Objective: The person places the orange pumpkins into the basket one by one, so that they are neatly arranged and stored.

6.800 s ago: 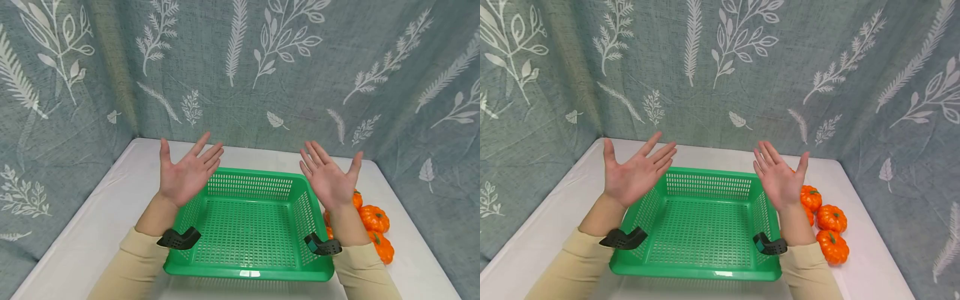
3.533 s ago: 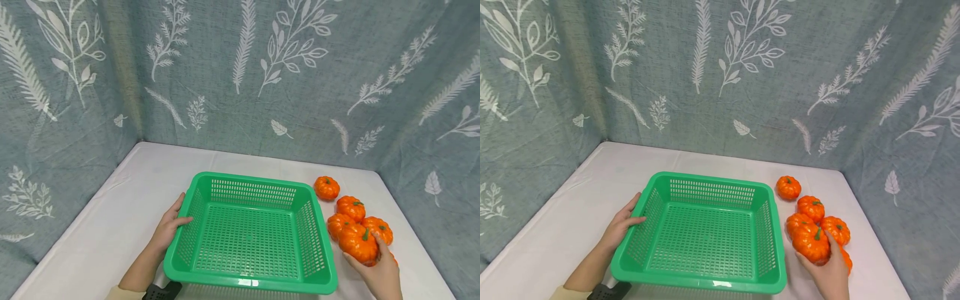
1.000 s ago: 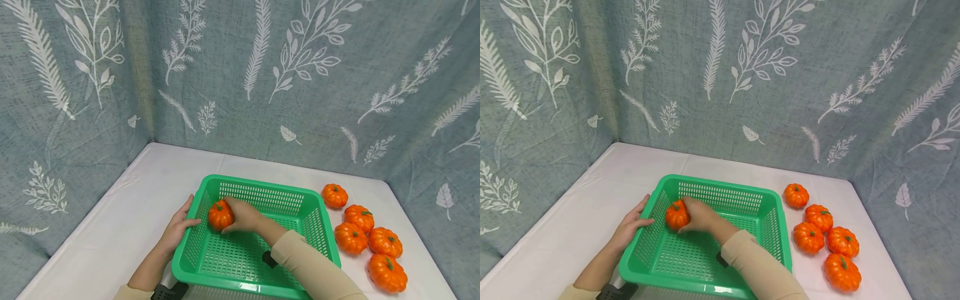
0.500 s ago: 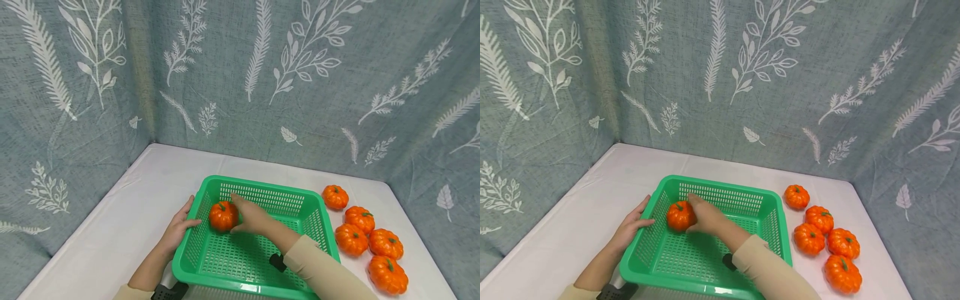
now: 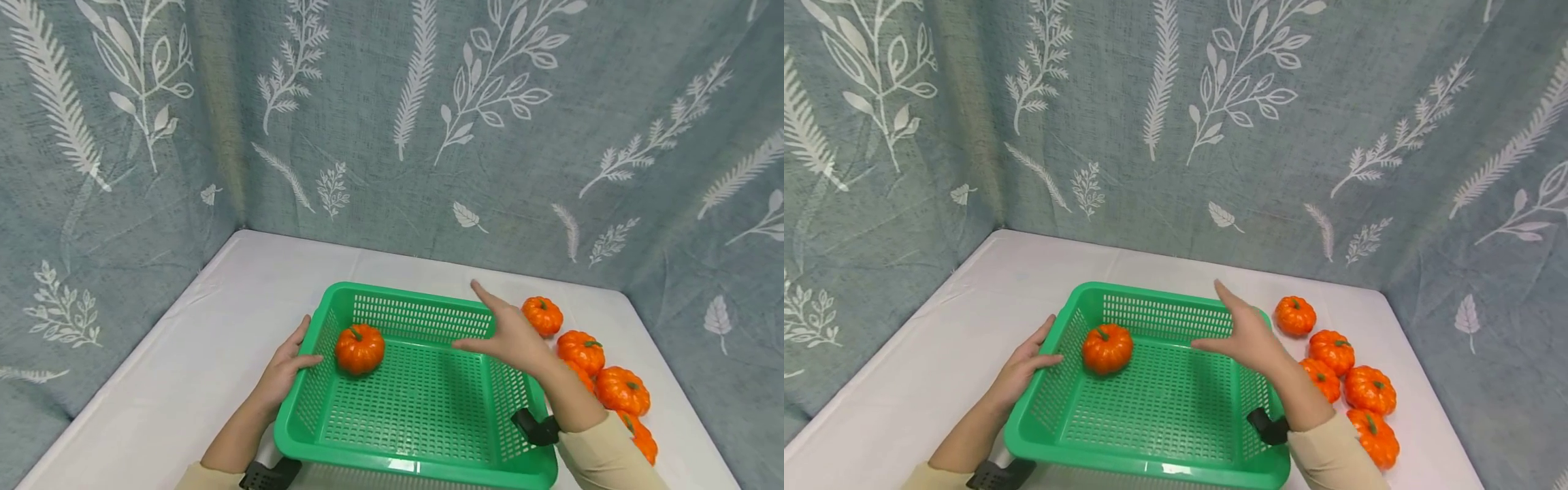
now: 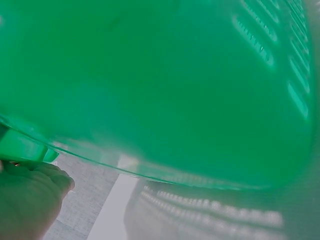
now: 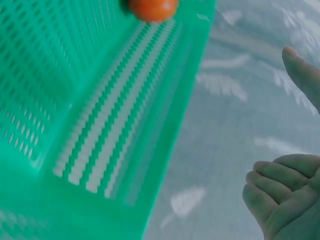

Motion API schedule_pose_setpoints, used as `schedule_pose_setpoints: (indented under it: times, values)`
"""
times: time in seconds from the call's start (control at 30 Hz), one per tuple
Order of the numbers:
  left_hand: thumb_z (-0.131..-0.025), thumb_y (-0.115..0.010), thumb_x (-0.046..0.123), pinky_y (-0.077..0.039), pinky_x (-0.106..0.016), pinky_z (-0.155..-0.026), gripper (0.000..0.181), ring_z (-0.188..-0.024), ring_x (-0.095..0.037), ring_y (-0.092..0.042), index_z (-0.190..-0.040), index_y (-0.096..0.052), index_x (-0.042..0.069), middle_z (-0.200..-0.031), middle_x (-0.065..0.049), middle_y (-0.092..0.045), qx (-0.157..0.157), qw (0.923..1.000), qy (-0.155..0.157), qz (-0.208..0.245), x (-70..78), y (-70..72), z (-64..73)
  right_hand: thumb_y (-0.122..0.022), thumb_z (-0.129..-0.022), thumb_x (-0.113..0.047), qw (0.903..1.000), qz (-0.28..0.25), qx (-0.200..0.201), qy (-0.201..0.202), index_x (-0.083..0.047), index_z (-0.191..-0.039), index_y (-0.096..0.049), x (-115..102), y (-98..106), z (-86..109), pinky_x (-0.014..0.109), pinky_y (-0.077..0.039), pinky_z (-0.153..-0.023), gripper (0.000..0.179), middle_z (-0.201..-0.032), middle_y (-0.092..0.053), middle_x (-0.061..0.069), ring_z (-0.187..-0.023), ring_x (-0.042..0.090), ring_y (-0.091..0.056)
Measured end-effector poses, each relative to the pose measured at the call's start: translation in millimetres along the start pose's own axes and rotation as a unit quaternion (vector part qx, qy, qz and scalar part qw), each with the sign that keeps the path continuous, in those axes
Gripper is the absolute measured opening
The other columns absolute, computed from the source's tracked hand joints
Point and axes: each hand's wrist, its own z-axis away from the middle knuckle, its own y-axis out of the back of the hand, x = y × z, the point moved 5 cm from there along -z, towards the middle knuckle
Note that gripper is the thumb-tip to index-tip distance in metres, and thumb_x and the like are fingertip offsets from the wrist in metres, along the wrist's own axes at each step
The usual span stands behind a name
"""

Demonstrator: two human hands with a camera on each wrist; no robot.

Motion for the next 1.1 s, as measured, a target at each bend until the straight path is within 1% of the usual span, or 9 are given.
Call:
schedule_pose_setpoints:
  times: [0.07, 0.13, 0.2, 0.3, 0.37, 0.5, 0.7, 0.93, 1.1]
  values:
    - [-0.091, -0.037, 0.000, -0.035, -0.047, -0.101, 0.075, -0.137, -0.034, -0.014, -0.146, 0.012, 0.011, -0.154, -0.009, 0.008, -0.002, 1.0000, -0.001, 0.001, 0.3, -0.1, 0.0, -0.075, -0.069, -0.046, 0.9997, -0.011, 0.018, -0.016, -0.013, -0.147, -0.019, 10.4, 10.8, 9.5, 0.049, -0.044, -0.094, 0.102, -0.145, -0.033, 0.014, -0.127, 0.038, -0.038]
    - [-0.091, -0.037, 0.000, -0.034, -0.047, -0.102, 0.075, -0.137, -0.034, -0.014, -0.146, 0.013, 0.010, -0.154, -0.009, 0.008, -0.003, 1.0000, -0.002, 0.002, 0.4, -0.3, 0.0, -0.074, -0.070, -0.045, 0.9988, -0.017, 0.032, -0.032, -0.016, -0.147, -0.018, 20.6, 19.8, 20.7, 0.044, -0.051, -0.079, 0.100, -0.139, -0.040, 0.016, -0.115, 0.039, -0.049]
    - [-0.090, -0.037, 0.000, -0.033, -0.046, -0.102, 0.075, -0.138, -0.034, -0.013, -0.146, 0.012, 0.010, -0.154, -0.008, 0.008, -0.002, 1.0000, -0.001, -0.001, 0.4, -0.5, -0.3, -0.073, -0.072, -0.044, 0.9975, -0.024, 0.046, -0.047, -0.017, -0.148, -0.016, 30.2, 27.2, 33.6, 0.045, -0.050, -0.078, 0.098, -0.140, -0.039, 0.016, -0.114, 0.041, -0.049]
    - [-0.090, -0.037, -0.001, -0.031, -0.045, -0.103, 0.075, -0.138, -0.033, -0.012, -0.146, 0.012, 0.010, -0.154, -0.008, 0.008, -0.003, 1.0000, 0.002, -0.005, 0.3, -0.8, -0.9, -0.072, -0.074, -0.041, 0.9940, -0.037, 0.067, -0.078, -0.020, -0.148, -0.013, 43.8, 36.7, 54.1, 0.051, -0.046, -0.089, 0.097, -0.148, -0.028, 0.014, -0.117, 0.044, -0.046]
    - [-0.090, -0.037, 0.000, -0.031, -0.045, -0.104, 0.075, -0.138, -0.032, -0.012, -0.146, 0.012, 0.010, -0.154, -0.008, 0.008, -0.002, 1.0000, 0.003, -0.007, 0.2, -0.9, -1.2, -0.071, -0.075, -0.041, 0.9905, -0.043, 0.083, -0.101, -0.020, -0.148, -0.011, 52.4, 42.3, 67.5, 0.056, -0.034, -0.099, 0.097, -0.152, -0.018, 0.010, -0.130, 0.044, -0.029]
    - [-0.090, -0.038, -0.001, -0.031, -0.046, -0.103, 0.076, -0.138, -0.033, -0.012, -0.146, 0.012, 0.010, -0.154, -0.008, 0.009, -0.002, 1.0000, 0.004, -0.005, -0.5, 0.0, -2.2, -0.070, -0.077, -0.042, 0.9797, -0.050, 0.103, -0.165, -0.023, -0.148, -0.006, 71.0, 49.3, 94.0, 0.059, -0.031, -0.099, 0.097, -0.152, -0.015, 0.011, -0.131, 0.046, -0.025]
    - [-0.090, -0.039, 0.000, -0.035, -0.037, -0.102, 0.076, -0.137, -0.031, -0.015, -0.146, 0.011, 0.009, -0.154, -0.008, 0.007, 0.002, 0.9998, 0.008, -0.015, -0.7, 2.5, -1.8, -0.067, -0.076, -0.049, 0.9482, 0.005, 0.107, -0.299, -0.011, -0.147, 0.004, 113.6, 44.8, 133.2, 0.067, -0.025, -0.097, 0.107, -0.145, -0.014, 0.033, -0.126, 0.054, -0.022]
    - [-0.090, -0.038, 0.000, -0.031, -0.036, -0.103, 0.076, -0.138, -0.032, -0.010, -0.146, 0.013, 0.008, -0.153, -0.008, 0.009, -0.008, 0.9998, -0.004, -0.016, -0.2, 1.0, -1.1, -0.067, -0.074, -0.055, 0.9118, 0.015, 0.102, -0.397, 0.001, -0.143, 0.011, 157.8, 26.7, 172.8, 0.064, -0.020, -0.101, 0.118, -0.145, 0.003, 0.033, -0.129, 0.053, -0.012]
    - [-0.090, -0.038, 0.000, -0.029, -0.036, -0.103, 0.076, -0.139, -0.031, -0.009, -0.146, 0.013, 0.007, -0.154, -0.008, 0.008, -0.007, 0.9998, -0.007, -0.016, 0.3, 0.7, -0.9, -0.067, -0.071, -0.058, 0.8829, 0.014, 0.111, -0.456, 0.003, -0.142, 0.011, 175.8, 12.5, 192.9, 0.062, -0.020, -0.102, 0.122, -0.142, 0.001, 0.037, -0.127, 0.055, -0.016]
